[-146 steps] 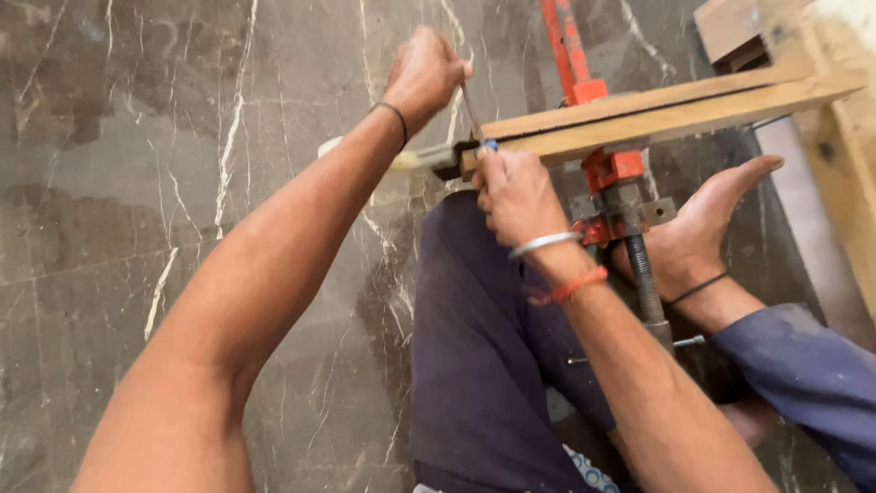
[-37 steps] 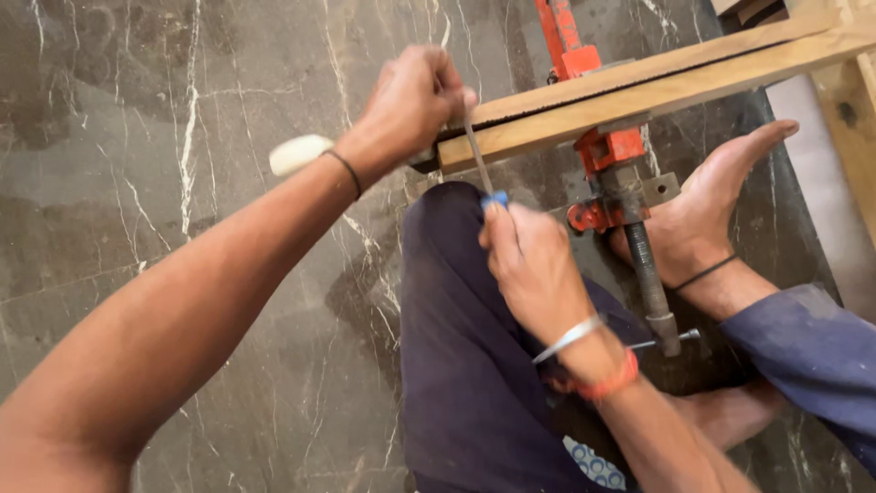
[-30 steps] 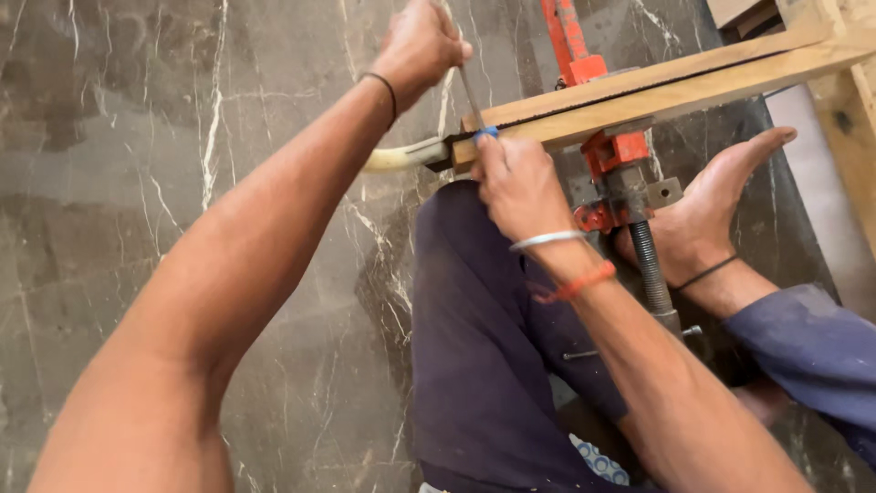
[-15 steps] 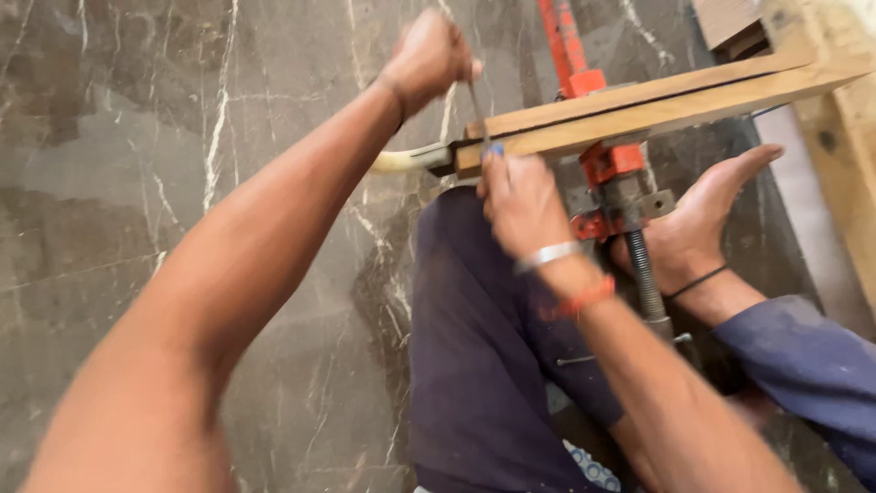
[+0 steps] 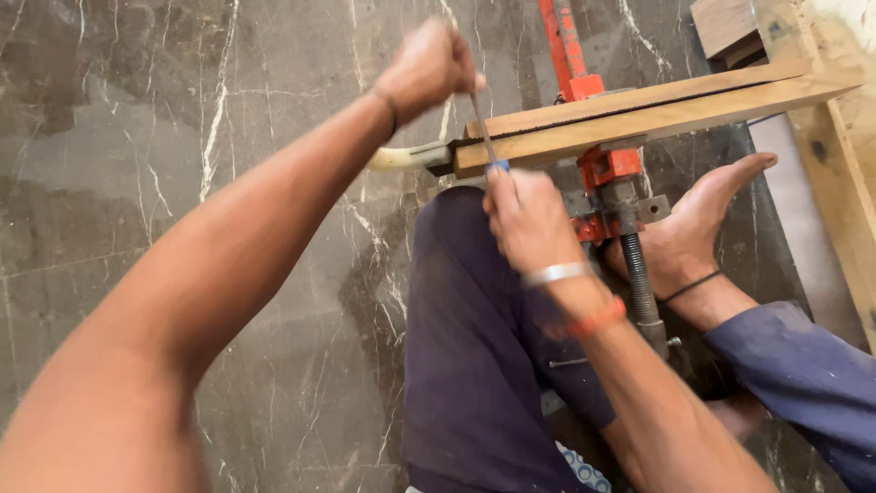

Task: The person sits on the floor holding a red bar clamp with a wooden piece secured in it, and uses a file to repeatedly file the edge of the wood, steadying the clamp with one hand while moving the file back and forth with the other.

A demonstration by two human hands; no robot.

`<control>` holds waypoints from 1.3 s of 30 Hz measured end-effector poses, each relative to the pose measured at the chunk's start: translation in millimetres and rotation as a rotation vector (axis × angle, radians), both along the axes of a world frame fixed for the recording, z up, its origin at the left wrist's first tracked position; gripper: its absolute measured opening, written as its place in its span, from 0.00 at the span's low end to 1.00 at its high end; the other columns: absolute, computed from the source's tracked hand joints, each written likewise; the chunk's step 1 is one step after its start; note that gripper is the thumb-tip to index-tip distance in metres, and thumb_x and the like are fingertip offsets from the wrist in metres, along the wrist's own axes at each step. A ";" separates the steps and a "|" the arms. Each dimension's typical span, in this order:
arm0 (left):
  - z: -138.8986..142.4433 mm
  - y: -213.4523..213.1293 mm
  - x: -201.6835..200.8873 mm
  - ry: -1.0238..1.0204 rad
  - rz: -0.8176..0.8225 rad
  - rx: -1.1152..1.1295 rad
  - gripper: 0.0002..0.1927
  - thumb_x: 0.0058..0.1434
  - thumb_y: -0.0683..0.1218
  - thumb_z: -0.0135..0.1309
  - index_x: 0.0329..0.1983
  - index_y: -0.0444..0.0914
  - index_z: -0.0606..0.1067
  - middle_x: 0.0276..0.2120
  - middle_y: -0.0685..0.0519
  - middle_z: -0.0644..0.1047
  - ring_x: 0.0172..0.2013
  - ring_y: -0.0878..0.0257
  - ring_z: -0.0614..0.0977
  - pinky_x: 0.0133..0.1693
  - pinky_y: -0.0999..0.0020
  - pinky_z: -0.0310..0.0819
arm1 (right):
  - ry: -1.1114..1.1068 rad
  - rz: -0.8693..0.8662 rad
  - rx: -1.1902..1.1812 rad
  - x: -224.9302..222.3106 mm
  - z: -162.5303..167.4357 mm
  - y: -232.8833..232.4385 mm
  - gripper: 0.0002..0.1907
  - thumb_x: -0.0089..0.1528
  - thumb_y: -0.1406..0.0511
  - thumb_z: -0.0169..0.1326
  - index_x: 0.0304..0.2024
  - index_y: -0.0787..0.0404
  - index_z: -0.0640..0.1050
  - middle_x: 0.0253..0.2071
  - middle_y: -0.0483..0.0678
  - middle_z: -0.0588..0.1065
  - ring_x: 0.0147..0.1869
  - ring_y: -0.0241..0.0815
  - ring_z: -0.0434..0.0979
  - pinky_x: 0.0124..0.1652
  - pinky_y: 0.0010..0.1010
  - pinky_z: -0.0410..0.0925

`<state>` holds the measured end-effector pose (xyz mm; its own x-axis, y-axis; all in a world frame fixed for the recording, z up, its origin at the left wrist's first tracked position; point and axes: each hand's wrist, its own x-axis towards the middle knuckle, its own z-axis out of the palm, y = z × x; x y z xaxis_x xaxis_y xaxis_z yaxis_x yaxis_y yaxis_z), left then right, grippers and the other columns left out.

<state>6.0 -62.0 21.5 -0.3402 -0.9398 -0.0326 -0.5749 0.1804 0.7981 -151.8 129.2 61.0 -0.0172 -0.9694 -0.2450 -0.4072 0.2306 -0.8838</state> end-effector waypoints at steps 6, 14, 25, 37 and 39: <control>-16.3 33.4 -0.5 0.004 0.028 -0.080 0.10 0.52 0.48 0.70 0.26 0.39 0.81 0.23 0.51 0.83 0.28 0.61 0.86 0.34 0.63 0.77 | 0.172 0.088 -0.283 -9.1 -7.3 35.4 0.24 0.74 0.56 0.38 0.30 0.64 0.71 0.19 0.46 0.65 0.20 0.39 0.63 0.23 0.35 0.59; 2.4 6.3 -4.0 -0.030 0.082 -0.015 0.11 0.50 0.49 0.71 0.26 0.40 0.81 0.26 0.51 0.83 0.31 0.61 0.86 0.37 0.61 0.79 | -0.020 0.072 -0.054 -1.9 -0.7 -5.2 0.25 0.71 0.55 0.40 0.25 0.63 0.71 0.12 0.45 0.64 0.13 0.36 0.64 0.17 0.32 0.60; 16.1 7.3 -4.7 -0.073 0.092 -0.006 0.12 0.53 0.50 0.70 0.28 0.40 0.80 0.25 0.51 0.82 0.29 0.60 0.85 0.36 0.60 0.79 | 0.256 0.060 -0.282 -6.5 -17.6 -10.8 0.23 0.74 0.59 0.40 0.30 0.66 0.72 0.19 0.49 0.67 0.21 0.43 0.68 0.24 0.36 0.61; 0.3 23.2 -9.4 -0.150 0.092 -0.106 0.10 0.53 0.52 0.70 0.29 0.43 0.82 0.29 0.50 0.83 0.31 0.57 0.84 0.36 0.58 0.77 | 0.630 0.367 -1.054 -6.5 -2.9 0.3 0.15 0.78 0.65 0.39 0.39 0.67 0.71 0.25 0.51 0.69 0.28 0.51 0.70 0.33 0.43 0.63; 7.6 1.1 -8.9 -0.193 0.164 -0.081 0.10 0.51 0.52 0.71 0.26 0.42 0.82 0.27 0.51 0.83 0.30 0.59 0.83 0.36 0.59 0.75 | 0.201 0.116 -0.266 -1.2 -5.7 -23.1 0.20 0.73 0.60 0.41 0.31 0.67 0.73 0.17 0.46 0.66 0.17 0.41 0.66 0.21 0.37 0.61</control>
